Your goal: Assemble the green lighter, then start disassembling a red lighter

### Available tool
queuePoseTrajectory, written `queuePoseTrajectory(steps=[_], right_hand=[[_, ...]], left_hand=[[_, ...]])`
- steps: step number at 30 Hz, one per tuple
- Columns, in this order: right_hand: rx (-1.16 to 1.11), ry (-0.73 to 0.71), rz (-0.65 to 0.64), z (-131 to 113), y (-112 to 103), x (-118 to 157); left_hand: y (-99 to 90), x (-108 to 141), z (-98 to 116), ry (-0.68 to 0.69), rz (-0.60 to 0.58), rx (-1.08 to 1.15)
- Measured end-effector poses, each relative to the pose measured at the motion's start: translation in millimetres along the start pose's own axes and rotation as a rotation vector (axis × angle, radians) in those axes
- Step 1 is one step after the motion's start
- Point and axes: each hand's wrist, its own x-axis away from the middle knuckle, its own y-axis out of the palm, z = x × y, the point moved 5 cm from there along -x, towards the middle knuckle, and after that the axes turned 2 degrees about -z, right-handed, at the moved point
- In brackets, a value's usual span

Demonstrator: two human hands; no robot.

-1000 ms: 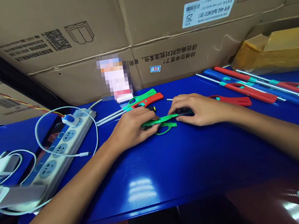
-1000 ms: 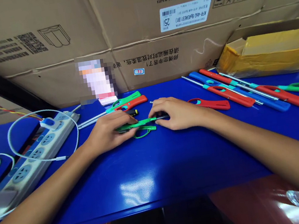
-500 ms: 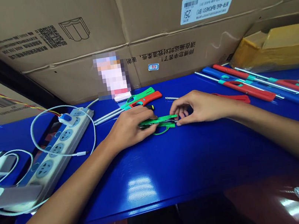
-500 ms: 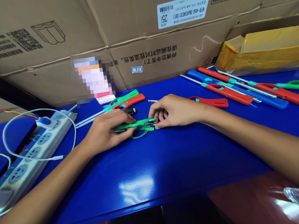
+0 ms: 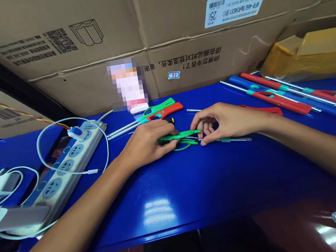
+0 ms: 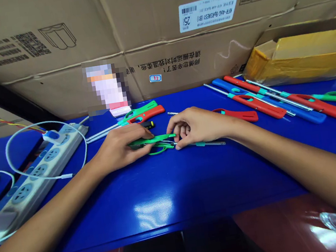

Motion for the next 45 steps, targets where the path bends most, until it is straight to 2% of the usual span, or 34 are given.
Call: queuePoseTrajectory(steps=[13,19,24,29,32,35,40,45], right_hand=[[-0.088,-0.023,0.007,4,7,-1],[-0.022,0.005,0.044,0,9,-1],[0.112,-0.022,0.166,0,0,-2],[0.224,-0.043,0.187,5,-4,-5],[0.183,-0.036,0.179,9,-3,-6],[0.120,-0.034,0.161,12,-1,-7],[0.030,-0.099,0.147,18,0,-12],[0.061,-0.146,0.163,19,2,-16]], left_hand=[[0.6,1,-1,-0.008,0.001,-0.022],[0.1,1,-2,0.010,0.018,-0.019],[0.8,0,-2,0.019,0.020,-0.015],[2.2,1,-5,0.001,0.053,-0.002],[3.4,3,-6,-0.031,0.087,-0.013],[7.0,3,-4,-0.048,0.071,-0.026],[10.5,5,0,-0.048,0.079,-0.050],[10.9,15,0,-0.088,0.106,-0.084]])
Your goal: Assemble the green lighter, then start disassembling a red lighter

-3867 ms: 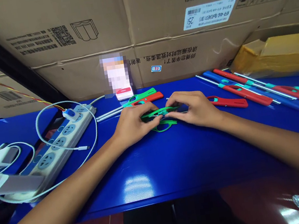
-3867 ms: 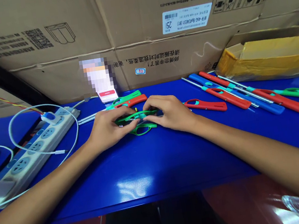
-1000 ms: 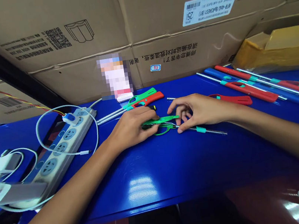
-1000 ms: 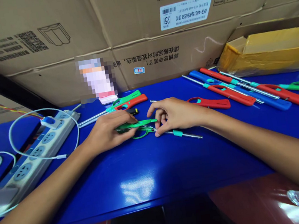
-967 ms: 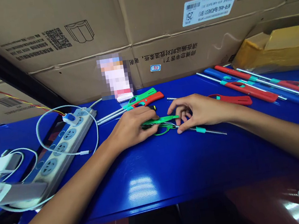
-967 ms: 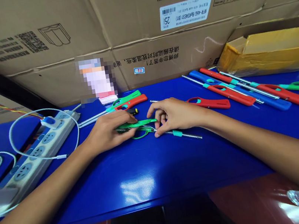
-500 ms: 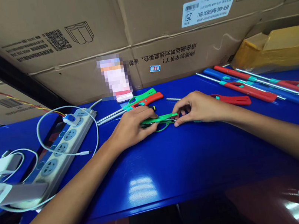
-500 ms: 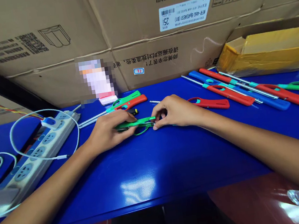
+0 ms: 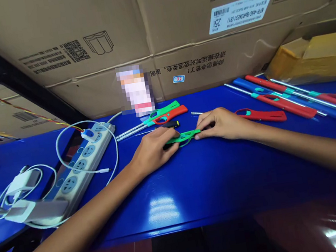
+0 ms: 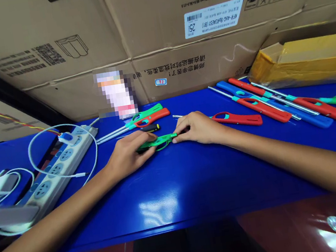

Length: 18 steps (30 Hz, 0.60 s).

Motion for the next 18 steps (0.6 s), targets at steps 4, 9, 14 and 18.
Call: queuePoseTrajectory(steps=[4,9,14,18], right_hand=[[0.057,-0.092,0.058,-7,1,6],[0.199,-0.236,0.135,-11,5,17],[0.315,-0.336,0.191,-13,9,21],[0.400,-0.415,0.239,-15,10,24]], left_hand=[[0.3,5,-1,-0.033,0.014,0.016],[0.5,5,-4,-0.082,0.008,0.054],[2.1,3,-4,-0.084,-0.025,0.077],[2.1,3,-5,-0.082,-0.010,0.061]])
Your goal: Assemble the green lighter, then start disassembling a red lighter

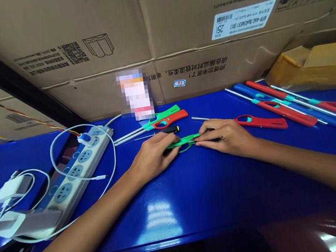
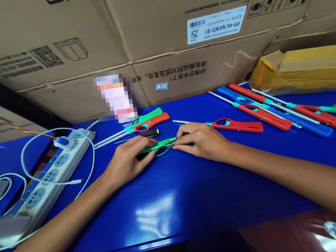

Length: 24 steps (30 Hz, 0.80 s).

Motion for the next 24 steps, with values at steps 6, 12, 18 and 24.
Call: queuePoseTrajectory(steps=[6,12,18,24], right_hand=[[0.103,-0.030,0.016,-2,-1,3],[0.220,-0.072,0.021,-11,-2,4],[0.166,0.000,0.030,-9,-3,3],[0.030,0.048,0.016,-1,-2,2]], left_hand=[[0.5,1,2,0.042,0.029,-0.106],[1.2,-2,1,0.041,-0.011,-0.085],[-0.9,-5,2,0.067,-0.071,-0.033],[-0.6,-4,3,0.115,-0.086,-0.074]])
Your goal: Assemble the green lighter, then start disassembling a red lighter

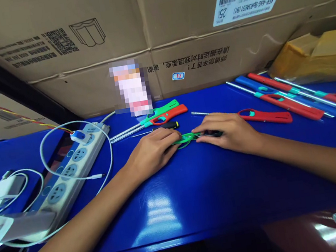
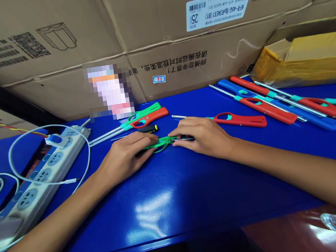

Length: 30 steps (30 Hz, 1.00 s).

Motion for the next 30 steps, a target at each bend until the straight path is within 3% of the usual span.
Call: queuePoseTrajectory(steps=[13,18,30], right_hand=[[-0.164,0.093,-0.019,4,-2,-8],[-0.183,0.155,-0.046,6,0,-11],[-0.181,0.144,-0.077,3,1,-14]], left_hand=[[-1.7,-2,0,0.059,0.007,0.017],[0.3,-4,-5,0.077,-0.073,0.048],[-3.2,-4,2,0.049,-0.211,0.036]])
